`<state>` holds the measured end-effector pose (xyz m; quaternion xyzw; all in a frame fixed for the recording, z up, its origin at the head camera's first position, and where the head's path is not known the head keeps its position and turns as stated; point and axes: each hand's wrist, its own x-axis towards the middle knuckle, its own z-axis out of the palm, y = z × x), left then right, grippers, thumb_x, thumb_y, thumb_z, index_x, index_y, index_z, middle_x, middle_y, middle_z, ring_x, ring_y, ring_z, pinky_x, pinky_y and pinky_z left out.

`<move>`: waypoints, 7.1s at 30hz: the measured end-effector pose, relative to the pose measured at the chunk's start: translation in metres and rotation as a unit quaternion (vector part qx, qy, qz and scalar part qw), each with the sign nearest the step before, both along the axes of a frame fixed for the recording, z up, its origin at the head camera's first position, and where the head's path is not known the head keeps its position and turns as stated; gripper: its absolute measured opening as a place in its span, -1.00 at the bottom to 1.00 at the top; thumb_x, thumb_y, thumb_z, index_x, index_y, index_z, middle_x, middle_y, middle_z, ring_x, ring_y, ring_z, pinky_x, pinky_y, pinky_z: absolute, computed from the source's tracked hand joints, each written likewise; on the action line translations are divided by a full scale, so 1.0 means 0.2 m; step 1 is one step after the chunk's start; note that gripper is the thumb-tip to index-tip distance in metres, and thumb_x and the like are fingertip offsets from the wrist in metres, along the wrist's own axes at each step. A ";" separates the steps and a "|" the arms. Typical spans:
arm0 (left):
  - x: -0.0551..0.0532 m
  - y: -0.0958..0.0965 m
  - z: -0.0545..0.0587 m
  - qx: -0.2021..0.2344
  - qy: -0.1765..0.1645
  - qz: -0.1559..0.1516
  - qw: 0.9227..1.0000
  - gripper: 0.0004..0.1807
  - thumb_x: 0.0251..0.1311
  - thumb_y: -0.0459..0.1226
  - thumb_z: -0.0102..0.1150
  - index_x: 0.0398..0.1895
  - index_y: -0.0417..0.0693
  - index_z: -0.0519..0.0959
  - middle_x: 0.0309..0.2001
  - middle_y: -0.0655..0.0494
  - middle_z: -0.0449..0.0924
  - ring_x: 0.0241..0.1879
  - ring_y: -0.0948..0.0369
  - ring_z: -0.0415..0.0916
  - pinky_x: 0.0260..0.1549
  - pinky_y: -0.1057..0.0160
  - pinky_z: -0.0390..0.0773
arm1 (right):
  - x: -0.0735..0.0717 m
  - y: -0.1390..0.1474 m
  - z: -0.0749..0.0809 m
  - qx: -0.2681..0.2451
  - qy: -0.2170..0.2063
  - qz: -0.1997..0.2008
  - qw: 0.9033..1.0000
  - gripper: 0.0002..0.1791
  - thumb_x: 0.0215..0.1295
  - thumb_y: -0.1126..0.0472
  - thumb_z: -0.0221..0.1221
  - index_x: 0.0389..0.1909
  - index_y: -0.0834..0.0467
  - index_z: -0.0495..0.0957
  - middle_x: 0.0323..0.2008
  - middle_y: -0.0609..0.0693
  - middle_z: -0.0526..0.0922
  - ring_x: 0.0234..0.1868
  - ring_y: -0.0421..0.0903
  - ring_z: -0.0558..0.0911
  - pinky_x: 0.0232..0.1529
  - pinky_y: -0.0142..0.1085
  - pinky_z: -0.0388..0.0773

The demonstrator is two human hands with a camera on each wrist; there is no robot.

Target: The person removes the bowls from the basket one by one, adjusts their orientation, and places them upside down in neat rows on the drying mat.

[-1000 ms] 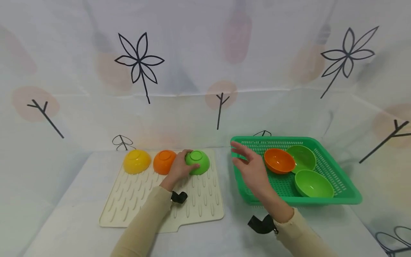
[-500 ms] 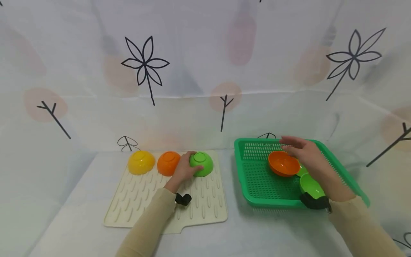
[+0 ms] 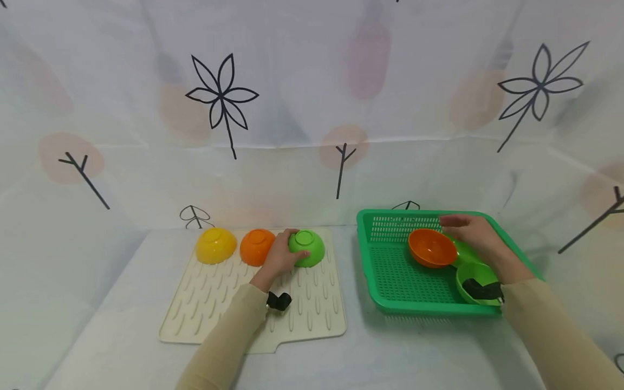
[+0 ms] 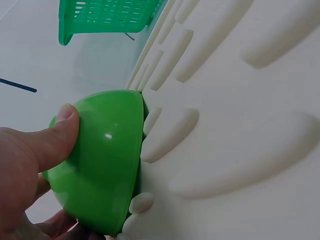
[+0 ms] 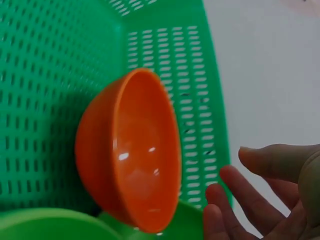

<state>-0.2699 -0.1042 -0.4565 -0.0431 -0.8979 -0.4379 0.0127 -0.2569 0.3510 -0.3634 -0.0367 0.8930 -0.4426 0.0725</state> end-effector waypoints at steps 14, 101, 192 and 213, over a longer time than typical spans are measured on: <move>0.02 -0.01 0.02 0.001 -0.004 -0.002 1.000 -0.23 0.17 -0.14 0.43 0.41 -0.07 0.32 0.32 -0.14 0.35 0.27 -0.07 0.35 0.25 -0.10 0.39 | -0.09 0.02 -0.11 0.055 -0.034 -0.012 0.998 -0.47 0.47 0.32 0.01 0.38 0.46 0.23 0.32 0.50 0.27 0.28 0.40 0.33 0.20 0.15 0.45; 0.18 0.00 0.15 0.065 0.080 -0.038 0.994 -0.31 0.22 -0.16 0.38 0.42 0.03 0.37 0.41 0.00 0.32 0.40 -0.04 0.22 0.34 -0.18 0.23 | 0.28 -0.55 0.21 0.008 0.053 0.054 0.997 -0.62 0.38 0.20 0.22 0.15 0.28 0.60 0.04 0.25 0.65 -0.20 -0.02 0.70 -0.17 -0.10 0.70; 0.61 -0.16 0.28 0.061 0.084 -0.237 0.966 -0.10 -0.08 -0.48 0.53 0.30 0.22 0.26 0.40 0.15 0.26 0.28 -0.10 0.37 -0.11 0.09 0.68 | 0.62 -1.11 -0.11 -0.186 0.120 0.097 0.970 -0.33 0.12 0.27 0.45 0.29 0.12 0.46 0.21 0.05 0.51 0.20 0.09 0.52 0.13 -0.17 0.57; 0.62 -0.15 0.25 0.058 0.142 -0.239 0.959 -0.18 -0.03 -0.54 0.48 0.22 0.18 0.28 0.46 0.14 0.18 0.33 -0.04 0.31 -0.02 -0.02 0.63 | 0.64 -1.21 -0.15 -0.230 0.104 0.072 0.965 -0.28 0.06 0.23 0.50 0.29 0.14 0.48 0.24 0.05 0.47 0.32 0.09 0.43 0.22 -0.11 0.47</move>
